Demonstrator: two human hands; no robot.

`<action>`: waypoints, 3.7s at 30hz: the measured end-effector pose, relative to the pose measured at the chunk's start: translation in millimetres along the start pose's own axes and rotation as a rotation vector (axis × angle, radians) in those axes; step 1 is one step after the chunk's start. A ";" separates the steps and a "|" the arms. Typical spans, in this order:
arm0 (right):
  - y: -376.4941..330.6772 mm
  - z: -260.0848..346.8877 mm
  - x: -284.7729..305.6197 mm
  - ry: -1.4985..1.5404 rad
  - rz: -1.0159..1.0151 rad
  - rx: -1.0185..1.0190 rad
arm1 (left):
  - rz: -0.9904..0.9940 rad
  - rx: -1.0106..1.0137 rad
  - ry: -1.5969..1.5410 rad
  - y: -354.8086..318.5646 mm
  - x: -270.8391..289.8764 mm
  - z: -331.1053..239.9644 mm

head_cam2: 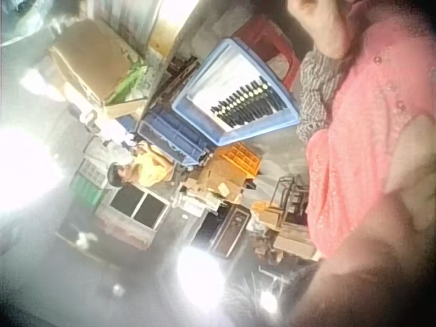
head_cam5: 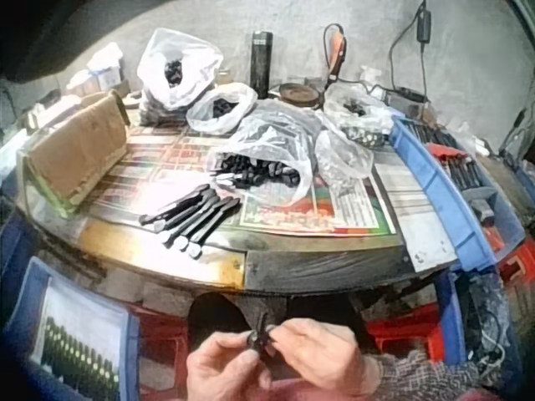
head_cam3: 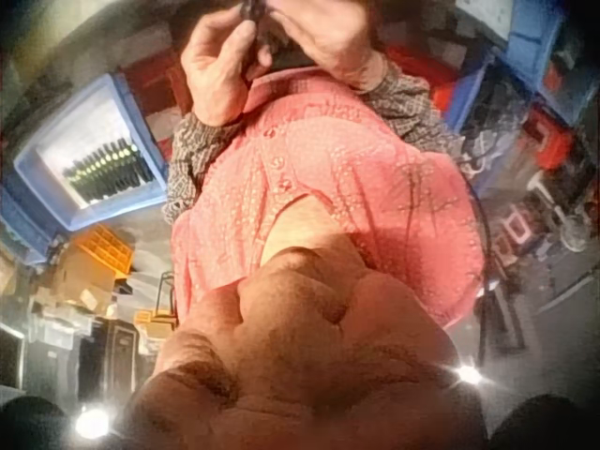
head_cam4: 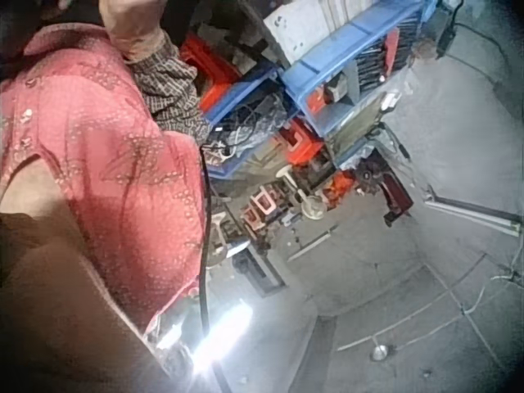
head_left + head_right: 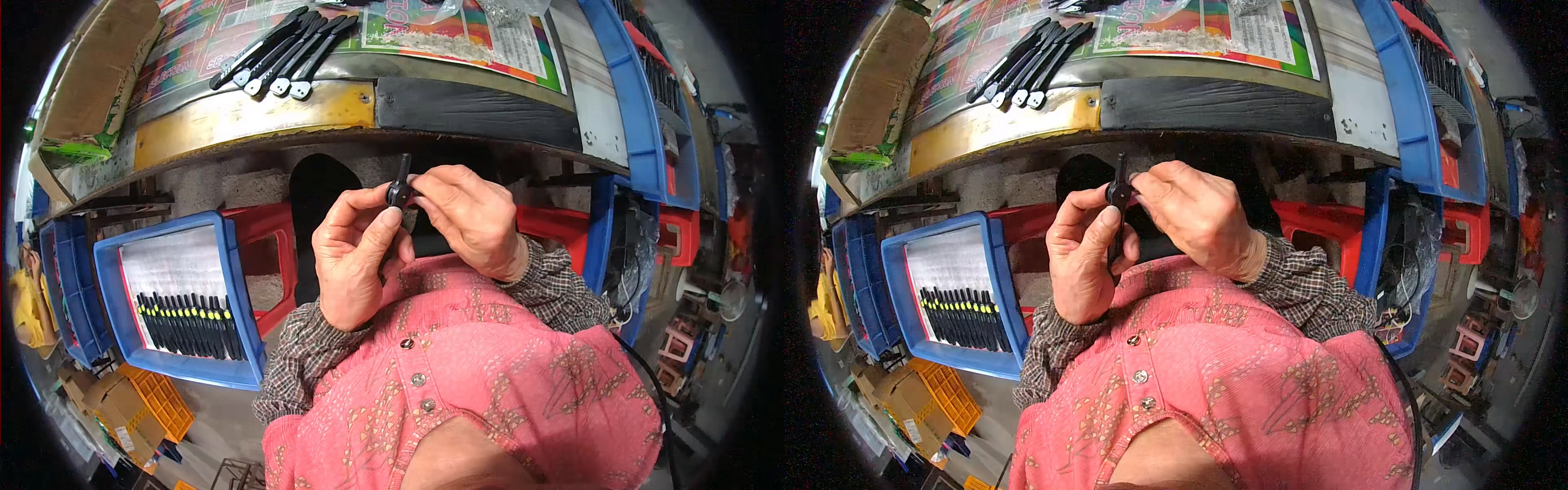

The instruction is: The person assembles small plastic components by fitting pieces together by hand, then places the assembled parts into a blue storage bin.

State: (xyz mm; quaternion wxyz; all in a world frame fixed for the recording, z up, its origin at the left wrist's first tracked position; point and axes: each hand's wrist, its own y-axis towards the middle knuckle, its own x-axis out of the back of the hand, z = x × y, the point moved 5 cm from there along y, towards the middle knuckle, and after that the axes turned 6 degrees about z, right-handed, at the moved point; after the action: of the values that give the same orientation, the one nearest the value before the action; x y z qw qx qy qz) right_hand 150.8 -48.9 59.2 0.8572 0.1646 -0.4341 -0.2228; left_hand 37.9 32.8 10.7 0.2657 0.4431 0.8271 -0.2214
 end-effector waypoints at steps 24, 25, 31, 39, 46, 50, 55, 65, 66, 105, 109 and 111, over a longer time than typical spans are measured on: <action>-4.5 -11.2 -3.3 0.325 0.097 -0.248 | -0.023 0.063 -0.125 -2.2 7.2 5.8; -6.3 -12.8 -5.0 0.394 0.088 -0.276 | -0.023 0.060 -0.117 -2.2 6.9 5.5; -9.0 -14.6 -13.4 0.448 -0.039 -0.296 | -0.023 0.074 -0.144 -0.5 6.7 10.1; -9.6 -17.0 -22.3 0.453 -0.090 -0.302 | -0.035 0.009 0.058 3.1 6.3 7.7; -15.1 -22.6 -25.4 0.493 -0.118 -0.331 | -0.053 -0.005 0.070 4.8 7.2 11.8; -17.8 -25.4 -26.7 0.489 -0.124 -0.341 | -0.067 0.028 0.052 4.4 7.3 12.5; -19.1 -26.0 -26.3 0.473 -0.128 -0.360 | -0.024 0.013 0.122 5.4 6.7 13.3; -20.9 -25.8 -27.9 0.453 -0.146 -0.349 | -0.028 -0.017 0.169 3.5 10.1 17.1; -21.5 -25.7 -27.6 0.430 -0.145 -0.341 | -0.027 -0.029 0.200 3.2 10.3 16.9; -23.1 -27.3 -37.0 0.421 -0.169 -0.474 | -0.084 -0.085 0.280 0.8 9.8 14.7; -22.1 -28.0 -36.9 0.392 -0.133 -0.485 | -0.081 -0.079 0.291 0.9 10.9 16.9; -22.9 -29.8 -36.7 0.308 -0.134 -0.448 | -0.060 -0.086 0.304 0.9 10.5 17.7</action>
State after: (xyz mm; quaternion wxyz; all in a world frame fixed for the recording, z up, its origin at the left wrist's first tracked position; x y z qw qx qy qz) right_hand 150.4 -46.3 6.7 0.9115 0.0312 -0.2270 -0.3417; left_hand 38.0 29.1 -9.5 0.1498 0.4348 0.8793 -0.1238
